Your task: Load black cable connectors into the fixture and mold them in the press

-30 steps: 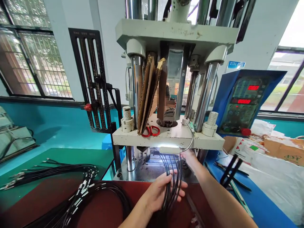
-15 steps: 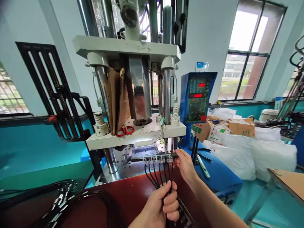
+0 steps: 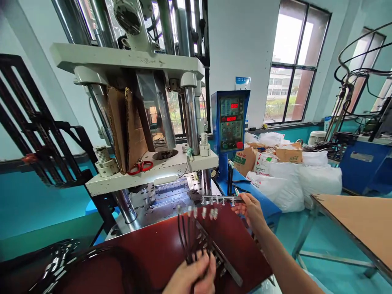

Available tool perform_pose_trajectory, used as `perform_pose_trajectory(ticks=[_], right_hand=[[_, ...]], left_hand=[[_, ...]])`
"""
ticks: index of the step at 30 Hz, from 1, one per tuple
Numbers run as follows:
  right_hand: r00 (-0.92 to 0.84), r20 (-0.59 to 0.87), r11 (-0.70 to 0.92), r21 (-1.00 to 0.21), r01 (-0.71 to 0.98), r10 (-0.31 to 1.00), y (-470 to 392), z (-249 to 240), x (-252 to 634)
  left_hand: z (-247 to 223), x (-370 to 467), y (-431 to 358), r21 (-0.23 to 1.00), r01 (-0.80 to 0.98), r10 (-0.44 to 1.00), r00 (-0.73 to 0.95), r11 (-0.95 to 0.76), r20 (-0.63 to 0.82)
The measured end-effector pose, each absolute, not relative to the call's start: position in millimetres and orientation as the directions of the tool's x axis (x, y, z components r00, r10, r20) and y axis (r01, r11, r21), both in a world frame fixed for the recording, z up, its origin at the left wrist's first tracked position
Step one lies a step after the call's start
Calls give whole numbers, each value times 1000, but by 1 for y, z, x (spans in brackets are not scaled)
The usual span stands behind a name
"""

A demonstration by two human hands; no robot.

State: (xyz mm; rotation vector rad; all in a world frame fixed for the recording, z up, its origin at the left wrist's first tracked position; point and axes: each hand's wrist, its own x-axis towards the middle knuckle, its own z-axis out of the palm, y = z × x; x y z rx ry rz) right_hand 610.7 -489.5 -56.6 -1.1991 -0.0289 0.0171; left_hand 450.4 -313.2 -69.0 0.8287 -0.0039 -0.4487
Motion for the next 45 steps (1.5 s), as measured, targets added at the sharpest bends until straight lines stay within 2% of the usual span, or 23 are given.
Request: perform_pose_trajectory(ticks=[2,4,8,11,14,18,21,24,28,30,32,34,36,38,40,41,43,45], right_hand=[[1000,-19,310,-951,-20,5,-498,-67,601],[998,-54,267,-963,-49,-13,-505,-79,590],[994,-109,207,-972,-112,27,-523,-98,573],[996,8,-107,-994,17,86,-539,-107,572],[971,200,-445,-863,239,133,-551,-114,573],[899,325,-732,-529,430,294,-550,-112,569],[842,398,-767,-385,514,364,-531,-96,564],[790,396,-730,-331,598,468,-502,-81,564],[764,362,-703,-311,639,534,-471,-76,574],[756,408,-686,-335,646,512,-467,-71,578],[735,543,-657,-386,647,405,-473,-57,577],[656,723,-647,-397,651,216,-489,-35,571],[520,850,-739,-295,606,87,-514,-10,558],[488,864,-897,-116,427,121,-538,9,542],[522,845,-969,-21,246,114,-554,14,529],[532,835,-969,5,247,140,-556,11,524],[551,783,-889,4,457,287,-548,-6,518],[535,665,-661,-81,746,521,-521,-28,513]], left_hand=[[-56,462,-310,747,299,-264,949,594,-170],[-46,481,-304,836,163,-90,987,523,-136],[-52,528,-291,995,39,118,992,94,-50],[-72,556,-287,975,57,166,986,-213,-21],[-87,569,-287,917,54,106,994,-396,-13],[-89,569,-289,883,37,48,999,-468,-17],[-85,567,-290,860,35,39,999,-509,-18],[-83,566,-292,842,44,49,999,-538,-21],[-82,564,-294,830,42,53,998,-556,-15],[-82,563,-295,824,34,51,999,-566,-6],[-82,562,-297,814,29,52,999,-580,2],[-81,562,-298,812,30,61,998,-583,7],[-80,560,-300,819,44,85,996,-572,5],[-74,553,-302,845,44,110,994,-533,17],[-63,540,-304,913,-18,113,991,-407,70],[-55,531,-303,953,-70,102,989,-296,104],[-36,514,-299,985,-170,74,983,-5,170],[-13,499,-288,937,-223,114,973,268,198]])
